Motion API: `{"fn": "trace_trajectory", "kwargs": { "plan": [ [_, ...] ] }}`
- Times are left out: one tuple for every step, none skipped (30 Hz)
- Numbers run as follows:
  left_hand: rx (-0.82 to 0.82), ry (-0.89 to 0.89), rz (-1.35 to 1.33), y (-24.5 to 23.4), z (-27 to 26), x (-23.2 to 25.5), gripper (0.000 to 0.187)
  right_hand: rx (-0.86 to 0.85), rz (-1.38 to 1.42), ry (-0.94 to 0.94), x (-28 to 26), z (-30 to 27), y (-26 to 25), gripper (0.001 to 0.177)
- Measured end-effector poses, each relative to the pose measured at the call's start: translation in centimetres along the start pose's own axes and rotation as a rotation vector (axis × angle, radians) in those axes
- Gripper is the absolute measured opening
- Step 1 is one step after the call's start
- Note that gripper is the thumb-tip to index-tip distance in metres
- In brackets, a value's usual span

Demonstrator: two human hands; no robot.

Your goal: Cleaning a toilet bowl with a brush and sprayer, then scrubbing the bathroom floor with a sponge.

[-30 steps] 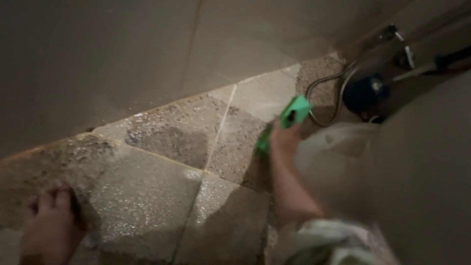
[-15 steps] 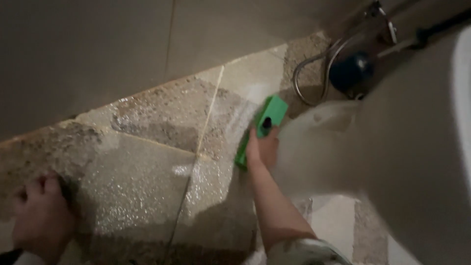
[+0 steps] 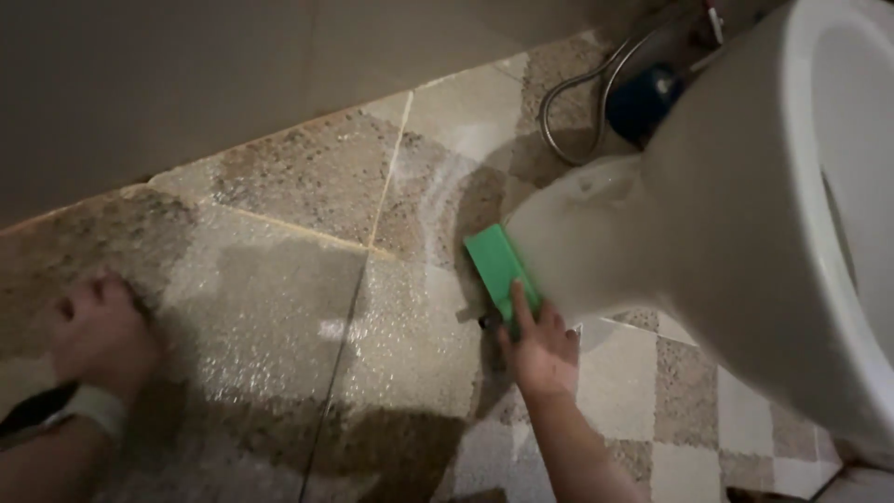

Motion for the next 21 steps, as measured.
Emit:
{"fn": "trace_trajectory", "kwargs": {
  "plan": [
    [-0.144,-0.075,-0.119,-0.2,0.1,0.1,0.078,0.044,-0.059,-0.052,0.0,-1.0,-0.2,0.08],
    [-0.135,-0.076,-0.116,-1.3,-0.2,0.1,0.078,0.051,-0.053,-0.05,0.8,-2.9,1.1,0.08],
    [-0.176,-0.063,-0.17,-2.3,-0.4,0.3,0.084,-0.105,-0.074,-0.015,1.7,-4.7,3.0,0.081],
    [-0.225,-0.05,-0.226,-3.1,-1.0,0.6,0.092,-0.266,-0.099,0.02,2.9,-6.8,4.7,0.084],
    [-0.223,-0.05,-0.226,-3.7,-1.2,0.8,0.092,-0.265,-0.099,0.02,2.3,-5.6,2.7,0.084],
    [-0.255,-0.08,-0.232,-4.2,-1.4,1.0,0.092,-0.287,-0.034,0.017,1.7,-4.1,0.8,0.081],
    [-0.286,-0.11,-0.238,-4.6,-1.5,1.1,0.094,-0.309,0.03,0.013,1.1,-2.6,-1.1,0.08],
    [-0.288,-0.113,-0.238,-3.6,-1.3,0.7,0.094,-0.31,0.028,0.01,0.1,-0.1,-1.3,0.08],
    [-0.224,-0.067,-0.219,-2.7,-1.1,0.5,0.09,-0.252,0.106,0.021,-0.9,2.4,-1.5,0.078],
    [-0.161,-0.015,-0.199,-1.7,-0.8,0.3,0.088,-0.197,0.184,0.039,-1.8,4.6,-1.7,0.08],
    [-0.166,-0.01,-0.198,-1.9,-1.0,0.3,0.088,-0.202,0.183,0.044,-1.9,4.6,-0.1,0.08],
    [-0.241,-0.058,-0.212,-2.0,-0.8,0.4,0.083,-0.109,0.18,0.034,-1.9,4.7,1.1,0.077],
    [-0.315,-0.107,-0.225,-2.2,-0.5,0.5,0.078,-0.015,0.176,0.023,-1.8,4.8,2.2,0.076],
    [-0.306,-0.095,-0.232,-0.7,-0.3,-0.1,0.078,-0.005,0.172,0.035,-1.0,2.2,1.4,0.076],
    [-0.218,-0.039,-0.169,0.6,0.1,-0.6,0.087,-0.176,0.14,0.072,-0.4,-0.5,1.1,0.077],
    [-0.135,0.016,-0.101,1.9,0.0,-1.5,0.098,-0.355,0.111,0.109,0.1,-3.7,1.1,0.081],
    [-0.131,0.027,-0.102,1.4,0.4,-1.3,0.098,-0.353,0.113,0.121,0.8,-4.4,0.6,0.081],
    [-0.133,0.025,-0.135,1.1,0.1,-1.2,0.098,-0.421,0.099,0.196,1.9,-5.7,0.2,0.082],
    [-0.134,0.023,-0.167,0.9,-0.2,-1.1,0.097,-0.487,0.086,0.272,2.9,-7.2,0.0,0.083],
    [-0.132,0.024,-0.166,2.1,0.3,-1.7,0.097,-0.487,0.089,0.273,4.1,-6.2,-0.3,0.083],
    [-0.098,0.029,-0.043,3.2,0.7,-2.2,0.088,-0.244,0.223,0.423,5.8,-5.2,-1.0,0.067]
  ]
}}
Point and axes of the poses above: each hand's wrist, its own z-axis towards the middle knuckle, its own y-axis out of the palm, x = y × z, the point moved 3 cm from there along z, towards the middle knuckle, and after that the axes turned 5 degrees about -y, right-handed, at the moved point
